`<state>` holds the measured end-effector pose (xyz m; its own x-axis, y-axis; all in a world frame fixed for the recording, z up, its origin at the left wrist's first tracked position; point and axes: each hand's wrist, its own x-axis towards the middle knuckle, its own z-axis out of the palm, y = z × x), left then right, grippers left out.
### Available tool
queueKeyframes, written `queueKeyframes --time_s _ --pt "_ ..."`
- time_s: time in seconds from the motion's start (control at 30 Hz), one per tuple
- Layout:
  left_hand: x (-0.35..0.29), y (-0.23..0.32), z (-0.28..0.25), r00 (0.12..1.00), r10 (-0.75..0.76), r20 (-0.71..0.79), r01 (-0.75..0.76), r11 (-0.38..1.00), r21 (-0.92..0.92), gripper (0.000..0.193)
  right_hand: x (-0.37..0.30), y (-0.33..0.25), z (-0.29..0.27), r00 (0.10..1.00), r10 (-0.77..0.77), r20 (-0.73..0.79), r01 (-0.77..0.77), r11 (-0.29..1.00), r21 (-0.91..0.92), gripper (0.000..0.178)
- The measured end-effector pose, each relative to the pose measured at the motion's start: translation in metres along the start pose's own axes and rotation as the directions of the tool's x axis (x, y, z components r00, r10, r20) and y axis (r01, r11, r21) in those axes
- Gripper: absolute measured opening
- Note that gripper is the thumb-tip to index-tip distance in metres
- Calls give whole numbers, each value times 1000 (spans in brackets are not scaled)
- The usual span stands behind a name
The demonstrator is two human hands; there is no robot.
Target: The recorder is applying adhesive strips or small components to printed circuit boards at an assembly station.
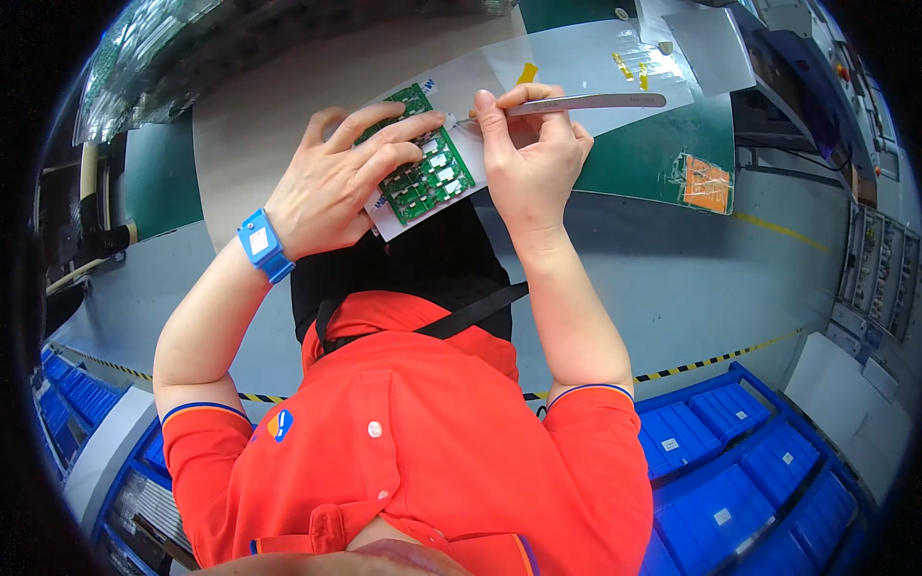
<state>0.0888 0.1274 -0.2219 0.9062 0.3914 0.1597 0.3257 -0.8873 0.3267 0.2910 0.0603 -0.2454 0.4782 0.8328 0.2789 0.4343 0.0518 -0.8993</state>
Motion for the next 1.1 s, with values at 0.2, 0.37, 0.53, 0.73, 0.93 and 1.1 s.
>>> queueKeyframes --time_s 0.2,0.37,0.53,0.73,0.93,1.1 --pt "3 0 -1 1000 -1 -5 1 999 38 62 2 -3 -1 997 65 34 -68 994 85 19" --pt "9 0 -3 1000 7 25 -8 999 46 56 8 -7 2 995 94 -29 -87 977 196 17" --pt "8 -1 -1 1000 14 -1 -14 1000 23 55 6 -7 0 988 135 68 -147 964 224 18" --pt "7 -2 1 1000 12 -14 -12 1000 15 56 4 -2 1 995 69 -76 -53 981 189 18" --pt "6 -3 2 1000 13 -21 -13 1000 2 57 1 -3 1 999 35 33 -36 998 51 19" --pt "5 -4 2 1000 6 -27 -6 1000 -4 56 4 -1 -1 998 -2 56 5 999 -51 18"
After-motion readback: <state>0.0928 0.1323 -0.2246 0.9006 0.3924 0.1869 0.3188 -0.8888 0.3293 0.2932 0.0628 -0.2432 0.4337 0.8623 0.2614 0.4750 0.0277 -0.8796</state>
